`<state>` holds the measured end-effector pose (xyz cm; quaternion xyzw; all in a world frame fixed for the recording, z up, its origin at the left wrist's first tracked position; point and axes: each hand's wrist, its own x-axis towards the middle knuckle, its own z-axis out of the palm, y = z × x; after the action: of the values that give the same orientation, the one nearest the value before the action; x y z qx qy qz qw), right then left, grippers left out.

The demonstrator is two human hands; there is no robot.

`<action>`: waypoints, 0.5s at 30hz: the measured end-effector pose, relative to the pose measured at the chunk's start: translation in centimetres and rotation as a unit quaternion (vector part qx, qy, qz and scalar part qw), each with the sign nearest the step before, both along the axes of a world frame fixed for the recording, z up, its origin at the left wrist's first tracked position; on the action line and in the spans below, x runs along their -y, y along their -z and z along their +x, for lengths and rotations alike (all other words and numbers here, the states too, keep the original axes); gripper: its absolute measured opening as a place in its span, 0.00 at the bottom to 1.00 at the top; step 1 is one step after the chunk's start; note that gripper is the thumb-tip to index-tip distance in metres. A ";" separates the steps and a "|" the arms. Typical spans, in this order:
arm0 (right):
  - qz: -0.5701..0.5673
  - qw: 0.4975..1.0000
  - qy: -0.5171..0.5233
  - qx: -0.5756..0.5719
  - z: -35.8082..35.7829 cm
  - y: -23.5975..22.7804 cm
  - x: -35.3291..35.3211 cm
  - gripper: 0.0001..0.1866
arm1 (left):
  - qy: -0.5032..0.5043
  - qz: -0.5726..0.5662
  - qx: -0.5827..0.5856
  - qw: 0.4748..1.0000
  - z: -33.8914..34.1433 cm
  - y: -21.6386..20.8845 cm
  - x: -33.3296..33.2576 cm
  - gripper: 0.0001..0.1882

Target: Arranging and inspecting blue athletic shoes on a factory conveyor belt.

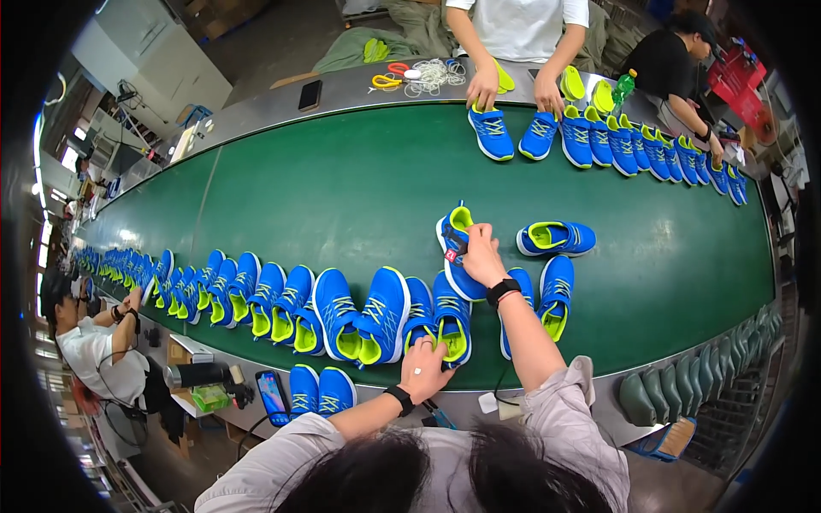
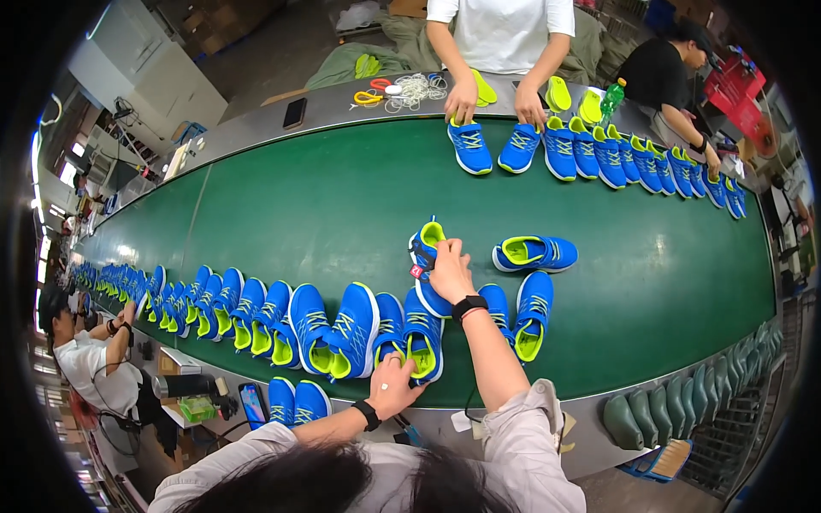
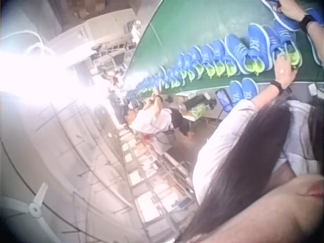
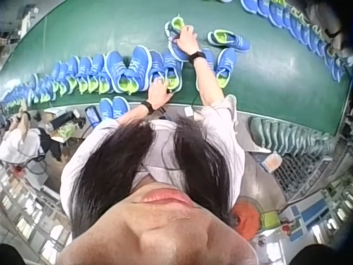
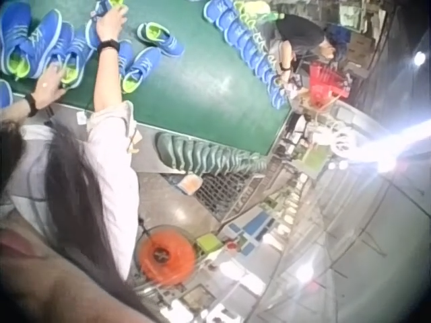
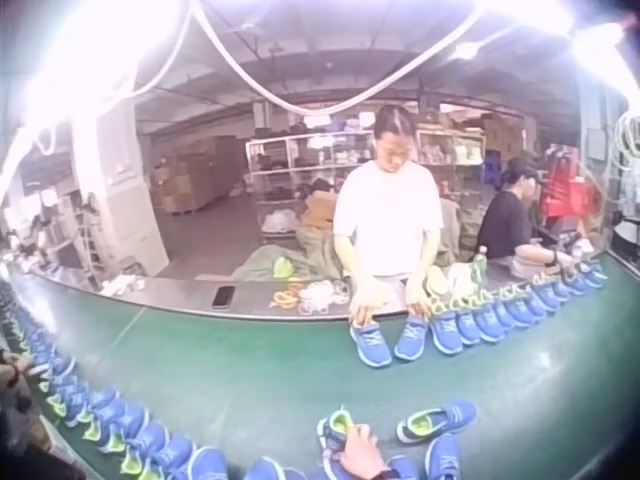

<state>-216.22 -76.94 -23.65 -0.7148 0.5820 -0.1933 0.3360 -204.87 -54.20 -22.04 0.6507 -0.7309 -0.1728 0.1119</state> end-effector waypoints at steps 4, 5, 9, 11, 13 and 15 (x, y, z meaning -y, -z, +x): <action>-0.109 0.983 0.145 0.016 -2.5 -0.4 -0.6 0.27 | 0.082 -0.011 -0.005 0.997 -0.1 1.0 0.5 0.22; -0.128 0.979 0.157 0.020 -3.6 -0.4 -0.5 0.28 | 0.087 -0.011 -0.008 0.996 -0.4 1.1 0.7 0.22; -0.149 0.936 0.245 0.203 -8.2 -1.3 -0.3 0.21 | 0.056 0.077 0.090 0.991 -1.9 -0.6 1.6 0.27; -0.187 0.909 0.295 0.228 -12.9 0.5 -0.4 0.14 | 0.162 0.175 0.109 0.965 -1.7 -3.2 3.2 0.27; -0.133 0.869 0.285 0.382 -15.1 -3.2 -2.1 0.15 | 0.181 0.175 0.094 0.963 -1.4 -5.2 6.9 0.20; -0.192 0.859 0.275 0.386 -18.2 -4.6 -3.9 0.17 | 0.184 0.069 0.047 0.979 -3.6 -6.4 11.5 0.10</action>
<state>-234.38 -73.00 -19.03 -0.4436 0.5298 -0.6466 0.3231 -208.46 -65.68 -15.62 0.5190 -0.8286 -0.2096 -0.0017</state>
